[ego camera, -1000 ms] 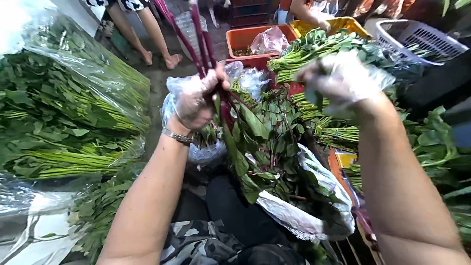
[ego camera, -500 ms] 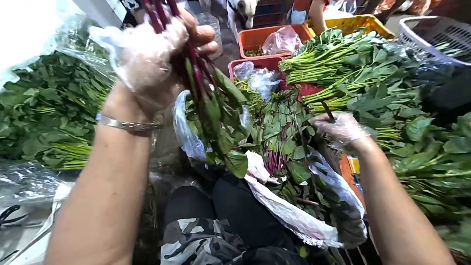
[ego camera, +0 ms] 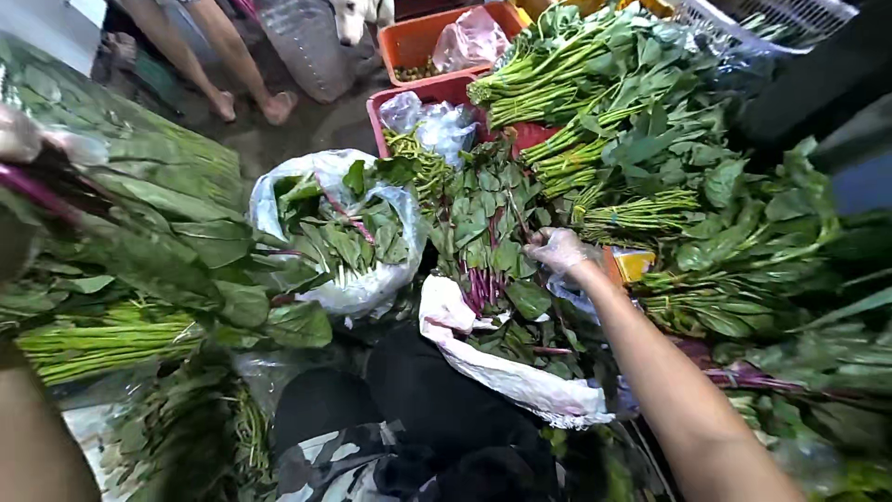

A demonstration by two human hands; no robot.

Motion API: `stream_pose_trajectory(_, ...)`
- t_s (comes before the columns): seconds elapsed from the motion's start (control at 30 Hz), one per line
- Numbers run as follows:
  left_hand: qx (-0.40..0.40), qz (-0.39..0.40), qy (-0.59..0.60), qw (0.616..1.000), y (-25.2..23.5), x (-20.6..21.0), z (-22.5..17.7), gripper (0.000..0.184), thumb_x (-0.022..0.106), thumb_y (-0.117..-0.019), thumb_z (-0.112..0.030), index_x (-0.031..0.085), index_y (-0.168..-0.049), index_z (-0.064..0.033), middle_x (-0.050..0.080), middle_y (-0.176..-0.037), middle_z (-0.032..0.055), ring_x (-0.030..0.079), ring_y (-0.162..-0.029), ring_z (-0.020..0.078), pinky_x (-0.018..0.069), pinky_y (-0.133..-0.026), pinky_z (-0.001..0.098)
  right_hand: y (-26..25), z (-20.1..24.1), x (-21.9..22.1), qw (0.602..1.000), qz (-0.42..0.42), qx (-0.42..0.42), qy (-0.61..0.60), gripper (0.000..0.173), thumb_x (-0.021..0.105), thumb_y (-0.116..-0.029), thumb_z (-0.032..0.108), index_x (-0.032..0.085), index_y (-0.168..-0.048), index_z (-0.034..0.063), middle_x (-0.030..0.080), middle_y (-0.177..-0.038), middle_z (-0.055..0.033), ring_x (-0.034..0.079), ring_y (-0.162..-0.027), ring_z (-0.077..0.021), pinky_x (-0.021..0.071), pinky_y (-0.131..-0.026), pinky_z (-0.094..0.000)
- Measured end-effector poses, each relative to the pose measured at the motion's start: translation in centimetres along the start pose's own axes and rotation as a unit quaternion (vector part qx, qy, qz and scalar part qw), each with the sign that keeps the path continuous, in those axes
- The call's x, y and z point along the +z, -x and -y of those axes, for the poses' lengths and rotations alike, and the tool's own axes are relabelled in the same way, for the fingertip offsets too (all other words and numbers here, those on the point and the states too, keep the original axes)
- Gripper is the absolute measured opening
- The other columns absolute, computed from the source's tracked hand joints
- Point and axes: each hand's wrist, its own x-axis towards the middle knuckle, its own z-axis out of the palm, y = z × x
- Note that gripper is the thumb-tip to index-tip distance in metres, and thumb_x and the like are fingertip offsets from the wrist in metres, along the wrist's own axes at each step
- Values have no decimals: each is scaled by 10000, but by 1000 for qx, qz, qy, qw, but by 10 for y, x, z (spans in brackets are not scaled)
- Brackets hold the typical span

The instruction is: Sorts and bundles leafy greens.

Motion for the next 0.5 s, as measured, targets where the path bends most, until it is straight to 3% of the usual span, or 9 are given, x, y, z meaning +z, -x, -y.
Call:
stream_pose_trajectory(0.07, -48, -25, 131, 990, -11, 16, 9, 227, 391, -1066, -183, 557, -919, -231, 595, -796, -136, 647, -811, 6, 568, -847, 188, -3, -3, -8, 997, -43, -34, -56, 284, 671, -991, 225, 709, -1147, -10, 705, -1077, -238, 683, -987, -369, 518, -909, -592)
stream_pose_trajectory(0.13, -86, -50, 124, 987, -20, 32, 9, 236, 355, -1095, -209, 528, -938, -247, 532, -705, -140, 601, -676, 9, 565, -731, 184, 11, 10, -35, 979, -89, -78, -166, 251, 625, -1018, 195, 684, -1155, -6, 693, -974, -132, 646, -819, -194, 548, -796, -415)
stream_pose_trajectory(0.2, -57, -25, 71, 996, -30, 57, -2, 193, 421, -1048, -199, 564, -1165, -254, 540, -750, -168, 584, -668, -5, 557, -699, 191, 22, 20, -58, 937, -117, -133, -302, 130, 589, -1019, 150, 668, -1081, 67, 638, -784, 58, 529, -576, 13, 487, -543, -184)
stream_pose_trajectory(0.23, -54, -12, 51, 997, -36, 72, -10, 242, 446, -1030, -201, 549, -1244, -249, 534, -764, -168, 579, -658, -5, 564, -675, 203, 24, 26, -66, 909, -101, -146, -376, 104, 540, -1027, 115, 642, -1045, 103, 607, -708, 106, 487, -501, 49, 446, -467, -133)
stream_pose_trajectory(0.3, -76, 6, 39, 996, -45, 103, -25, 242, 477, -1015, -214, 546, -1244, -250, 544, -793, -162, 571, -666, 2, 551, -654, 219, 23, 35, -74, 860, -56, -150, -485, 173, 461, -1045, 84, 607, -977, 150, 553, -621, 119, 422, -431, 51, 398, -410, -112)
stream_pose_trajectory(0.37, -97, 5, 33, 995, -51, 133, -39, 163, 491, -1019, -230, 570, -1160, -222, 553, -798, -165, 570, -670, -10, 542, -651, 207, 22, 42, -73, 827, -18, -153, -541, 213, 415, -1055, 71, 584, -960, 158, 527, -608, 106, 406, -424, 42, 386, -408, -110)
stream_pose_trajectory(0.5, -117, 36, 28, 992, -59, 175, -57, 87, 466, -1048, -210, 524, -1080, -153, 536, -756, -139, 550, -636, -35, 516, -611, 162, 27, 51, -63, 758, 66, -189, -621, 298, 302, -1065, 49, 561, -998, 180, 611, -693, 89, 470, -451, 51, 431, -432, -92)
